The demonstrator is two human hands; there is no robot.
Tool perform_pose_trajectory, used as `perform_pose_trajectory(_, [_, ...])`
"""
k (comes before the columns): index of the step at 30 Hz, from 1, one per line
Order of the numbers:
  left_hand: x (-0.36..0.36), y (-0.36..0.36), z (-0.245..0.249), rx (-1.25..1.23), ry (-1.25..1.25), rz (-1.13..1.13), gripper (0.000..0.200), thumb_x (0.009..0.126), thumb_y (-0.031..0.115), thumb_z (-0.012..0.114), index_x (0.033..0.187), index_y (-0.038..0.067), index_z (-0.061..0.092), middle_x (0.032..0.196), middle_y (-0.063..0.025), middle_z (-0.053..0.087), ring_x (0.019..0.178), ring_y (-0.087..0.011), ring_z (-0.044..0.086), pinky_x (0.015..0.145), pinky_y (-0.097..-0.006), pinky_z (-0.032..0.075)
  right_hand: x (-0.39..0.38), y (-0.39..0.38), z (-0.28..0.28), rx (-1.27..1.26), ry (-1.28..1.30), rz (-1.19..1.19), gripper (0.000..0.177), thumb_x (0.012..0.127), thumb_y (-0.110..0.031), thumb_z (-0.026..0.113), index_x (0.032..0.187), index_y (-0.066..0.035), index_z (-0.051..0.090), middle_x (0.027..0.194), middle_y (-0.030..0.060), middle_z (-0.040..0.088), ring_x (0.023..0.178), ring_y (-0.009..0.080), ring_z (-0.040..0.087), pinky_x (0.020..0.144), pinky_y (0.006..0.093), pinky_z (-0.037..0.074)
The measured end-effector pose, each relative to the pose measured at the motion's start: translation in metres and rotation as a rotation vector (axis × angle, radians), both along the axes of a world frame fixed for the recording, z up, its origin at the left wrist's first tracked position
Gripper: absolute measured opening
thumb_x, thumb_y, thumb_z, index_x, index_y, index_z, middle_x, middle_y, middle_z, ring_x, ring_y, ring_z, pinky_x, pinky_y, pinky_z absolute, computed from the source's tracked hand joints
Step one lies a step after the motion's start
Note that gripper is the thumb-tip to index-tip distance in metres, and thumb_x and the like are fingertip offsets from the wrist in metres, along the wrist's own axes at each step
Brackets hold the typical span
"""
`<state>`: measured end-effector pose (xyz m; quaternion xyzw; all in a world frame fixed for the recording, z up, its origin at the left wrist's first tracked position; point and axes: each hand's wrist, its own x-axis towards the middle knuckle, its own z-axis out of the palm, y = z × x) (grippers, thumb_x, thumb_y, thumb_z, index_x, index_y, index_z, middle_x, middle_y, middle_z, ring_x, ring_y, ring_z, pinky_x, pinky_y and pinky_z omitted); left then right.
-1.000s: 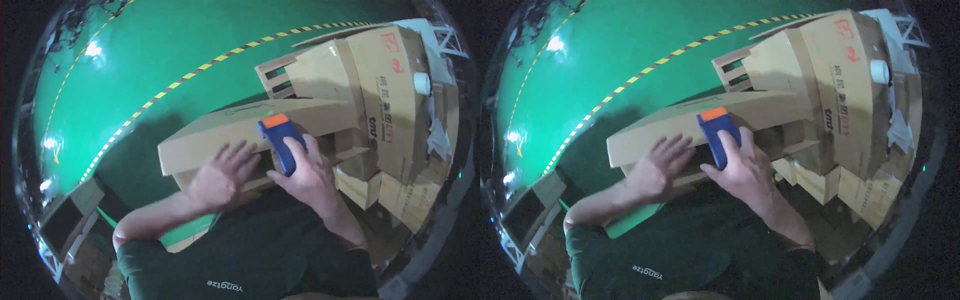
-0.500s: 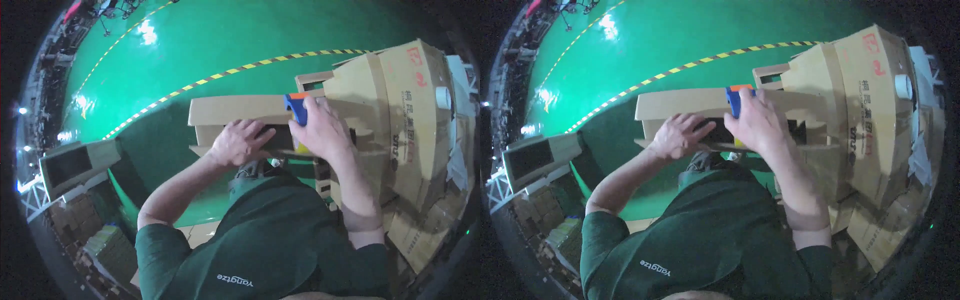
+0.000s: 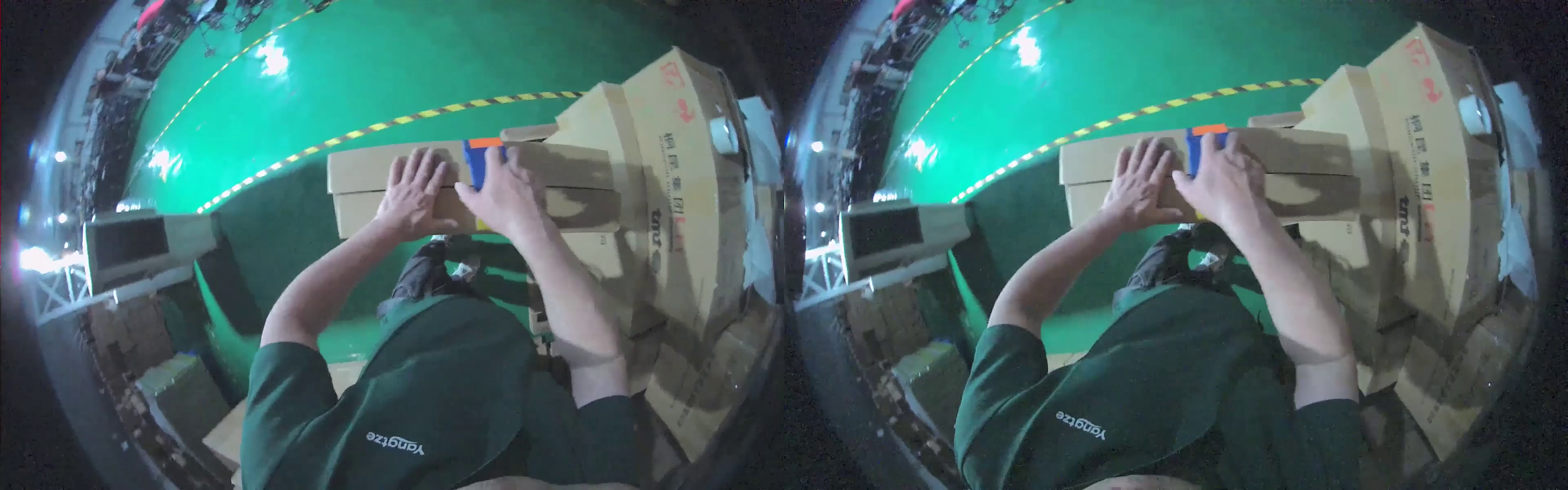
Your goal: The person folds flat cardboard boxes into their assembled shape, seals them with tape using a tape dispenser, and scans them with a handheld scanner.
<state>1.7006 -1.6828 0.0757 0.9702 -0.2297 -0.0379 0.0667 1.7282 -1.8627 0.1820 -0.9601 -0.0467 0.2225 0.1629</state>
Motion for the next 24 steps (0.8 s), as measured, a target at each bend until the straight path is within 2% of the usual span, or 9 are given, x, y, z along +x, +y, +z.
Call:
perform_pose_trajectory(3, [0.002,-0.003,0.000,-0.035,-0.088,-0.033,0.101,0.071,0.076,0.056,0.140,0.006,0.036,0.146,-0.0177,0.033,0.136,-0.0405,0.028,0.105,-0.0565,0.026,0.002,0.002,0.009,-0.083,-0.042,0.031,0.066,0.089,-0.058,0.049,0.127,-0.005,0.042,0.145,0.0195,0.031,0.125,0.0407,0.043,0.103,0.0571,0.031])
perform_pose_trajectory(5, [0.004,-0.001,-0.002,-0.054,-0.062,-0.035,0.107,0.071,0.081,0.049,0.143,0.003,0.035,0.150,-0.0171,0.029,0.139,-0.0386,0.023,0.109,-0.0574,0.021,0.009,0.013,0.021,0.032,-0.219,0.125,0.057,0.089,-0.049,0.053,0.121,-0.002,0.048,0.143,0.0208,0.034,0.128,0.0393,0.040,0.103,0.0529,0.035])
perform_pose_trajectory(6, [0.003,0.000,-0.005,-0.062,-0.053,-0.032,0.108,0.071,0.082,0.047,0.143,0.003,0.034,0.151,-0.0170,0.028,0.140,-0.0381,0.022,0.110,-0.0577,0.019,0.011,0.024,0.023,0.058,-0.259,0.153,0.055,0.089,-0.046,0.054,0.119,-0.001,0.049,0.143,0.0211,0.034,0.129,0.0389,0.039,0.103,0.0519,0.035])
perform_pose_trajectory(9, [0.007,0.005,-0.020,-0.236,-0.178,-0.111,0.102,0.065,0.078,0.059,0.140,0.011,0.041,0.139,-0.0205,0.039,0.123,-0.0368,0.035,0.098,-0.0538,0.029,0.030,0.078,0.012,0.229,-0.302,0.329,0.047,0.085,-0.031,0.059,0.118,0.002,0.056,0.121,0.0189,0.052,0.107,0.0383,0.053,0.094,0.0462,0.043])
perform_pose_trajectory(12, [0.006,0.017,-0.033,-0.182,0.046,-0.339,0.113,0.061,0.078,0.064,0.144,0.009,0.034,0.142,-0.0186,0.043,0.130,-0.0389,0.039,0.109,-0.0507,0.028,0.058,0.156,-0.030,0.249,-0.167,0.466,0.062,0.085,-0.042,0.059,0.130,0.000,0.049,0.131,0.0191,0.051,0.120,0.0344,0.048,0.101,0.0439,0.039])
perform_pose_trajectory(15, [0.007,0.016,-0.037,-0.292,-0.119,-0.362,0.089,0.076,0.059,0.054,0.146,0.007,0.034,0.146,-0.0191,0.039,0.136,-0.0404,0.032,0.117,-0.0553,0.020,0.081,0.225,-0.063,0.057,0.089,0.506,0.082,0.082,-0.067,0.047,0.145,-0.016,0.034,0.149,0.0170,0.033,0.133,0.0385,0.036,0.108,0.0467,0.031])
perform_pose_trajectory(18, [0.012,0.021,-0.043,-0.258,-0.055,-0.263,0.094,0.079,0.067,0.049,0.152,0.018,0.016,0.157,-0.0072,0.016,0.144,-0.0318,0.015,0.116,-0.0591,0.007,0.085,0.261,-0.099,-0.020,0.215,0.472,0.055,0.087,-0.052,0.045,0.122,-0.011,0.053,0.126,0.0141,0.051,0.117,0.0350,0.050,0.096,0.0465,0.040])
perform_pose_trajectory(21, [0.015,0.028,-0.029,-0.370,-0.062,-0.231,0.065,0.082,0.052,0.053,0.138,0.021,0.040,0.143,-0.0079,0.037,0.130,-0.0321,0.036,0.105,-0.0583,0.026,0.078,0.250,-0.115,-0.009,0.099,0.490,0.028,0.088,-0.028,0.038,0.095,-0.006,0.054,0.099,0.0166,0.061,0.093,0.0394,0.058,0.079,0.0519,0.042])
perform_pose_trajectory(24, [0.011,0.021,-0.047,-0.543,-0.029,-0.212,0.061,0.094,0.048,0.041,0.146,0.017,0.032,0.150,-0.0118,0.032,0.138,-0.0318,0.030,0.113,-0.0576,0.018,0.073,0.242,-0.112,-0.018,0.004,0.511,0.028,0.092,-0.024,0.037,0.098,-0.006,0.057,0.091,0.0147,0.065,0.082,0.0357,0.064,0.068,0.0495,0.047])
